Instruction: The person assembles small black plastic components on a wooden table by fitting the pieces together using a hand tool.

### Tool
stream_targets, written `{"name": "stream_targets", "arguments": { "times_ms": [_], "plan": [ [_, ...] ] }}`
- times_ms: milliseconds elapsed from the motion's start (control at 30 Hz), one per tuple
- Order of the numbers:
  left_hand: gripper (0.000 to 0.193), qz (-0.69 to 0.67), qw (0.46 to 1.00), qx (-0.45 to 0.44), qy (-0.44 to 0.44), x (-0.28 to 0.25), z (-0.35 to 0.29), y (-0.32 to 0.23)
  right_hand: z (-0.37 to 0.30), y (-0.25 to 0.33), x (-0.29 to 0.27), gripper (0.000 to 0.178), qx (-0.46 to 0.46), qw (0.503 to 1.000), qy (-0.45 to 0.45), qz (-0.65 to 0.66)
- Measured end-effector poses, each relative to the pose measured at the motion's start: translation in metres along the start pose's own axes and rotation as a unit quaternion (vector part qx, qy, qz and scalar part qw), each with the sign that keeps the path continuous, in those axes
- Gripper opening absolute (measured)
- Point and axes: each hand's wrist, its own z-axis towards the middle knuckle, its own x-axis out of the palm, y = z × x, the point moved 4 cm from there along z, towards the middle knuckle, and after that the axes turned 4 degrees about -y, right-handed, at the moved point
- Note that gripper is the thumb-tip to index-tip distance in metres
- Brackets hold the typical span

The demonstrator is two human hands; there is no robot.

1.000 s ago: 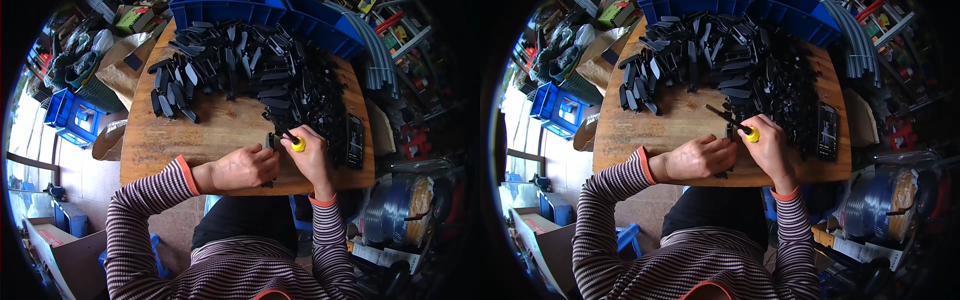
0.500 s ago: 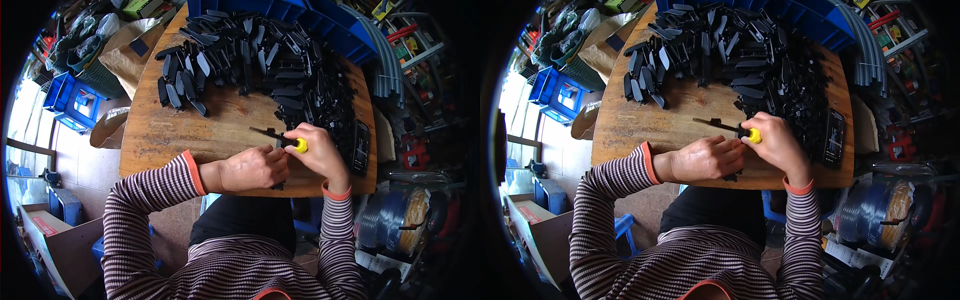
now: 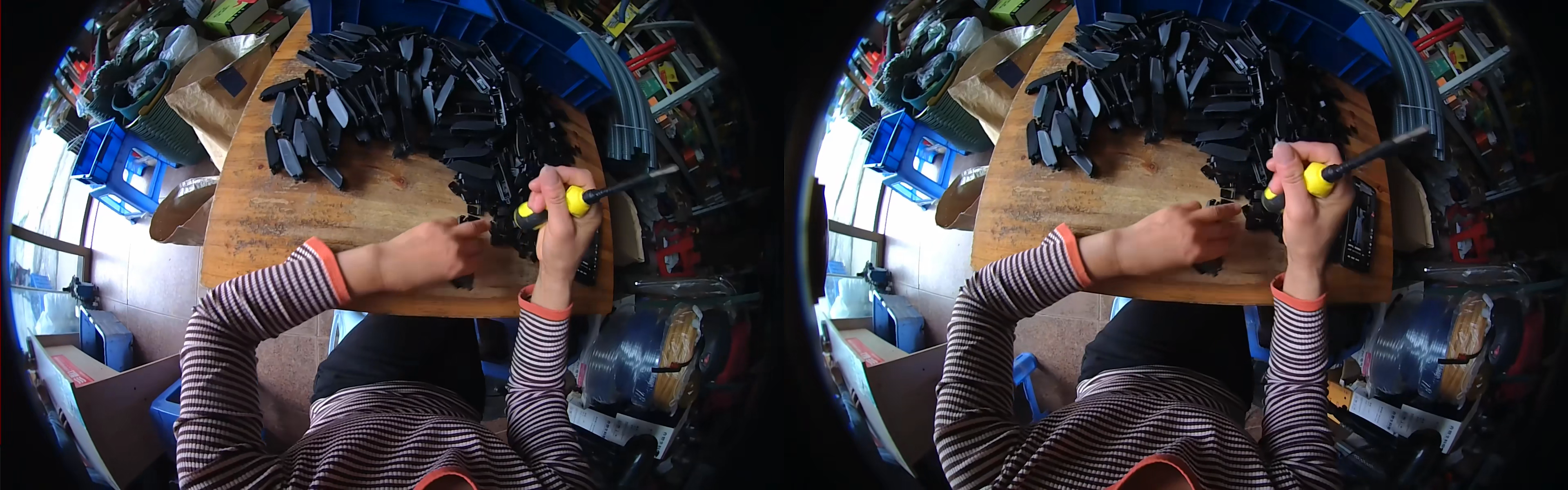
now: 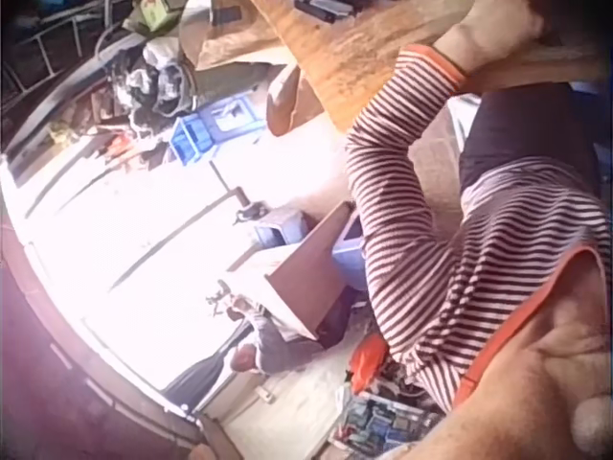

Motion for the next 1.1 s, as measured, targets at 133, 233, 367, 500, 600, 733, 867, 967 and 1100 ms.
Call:
{"name": "stream_targets", "arguments": {
  "times_ms": [133, 233, 367, 500, 600, 733, 867, 967, 1100],
  "plan": [
    [0.032, 0.099, 0.988, -0.115, 0.021, -0.014, -0.01, 0.057, -0.027, 0.008, 0.013, 0.007, 0.009, 0.993, 0.063, -0.1],
    [0.03, -0.275, 0.876, -0.38, -0.109, -0.04, -0.048, 0.129, -0.048, 0.018, 0.054, 0.014, -0.107, 0.938, 0.247, -0.217],
    [0.036, -0.632, 0.515, -0.418, -0.402, -0.084, -0.069, 0.142, -0.08, -0.011, 0.08, 0.02, -0.07, 0.895, 0.343, -0.276],
    [0.037, -0.545, 0.602, -0.482, -0.328, -0.077, -0.072, 0.146, -0.083, -0.016, 0.088, 0.022, -0.064, 0.874, 0.384, -0.291],
    [0.038, -0.449, 0.67, -0.536, -0.248, -0.061, -0.073, 0.149, -0.081, -0.017, 0.087, 0.022, -0.026, 0.868, 0.402, -0.291],
    [0.039, -0.079, 0.947, -0.262, -0.166, -0.046, -0.026, 0.123, -0.083, -0.015, 0.074, 0.014, -0.046, 0.893, 0.37, -0.251],
    [0.033, 0.081, 0.987, -0.131, -0.036, -0.028, -0.001, 0.109, -0.08, -0.02, 0.065, 0.014, -0.033, 0.904, 0.345, -0.25],
    [0.032, 0.094, 0.981, -0.155, 0.064, -0.027, -0.003, 0.12, -0.081, -0.023, 0.067, 0.016, -0.018, 0.885, 0.39, -0.254],
    [0.032, 0.117, 0.98, -0.156, 0.047, -0.02, 0.0, 0.115, -0.082, -0.025, 0.061, 0.018, -0.018, 0.899, 0.364, -0.245]
  ]
}}
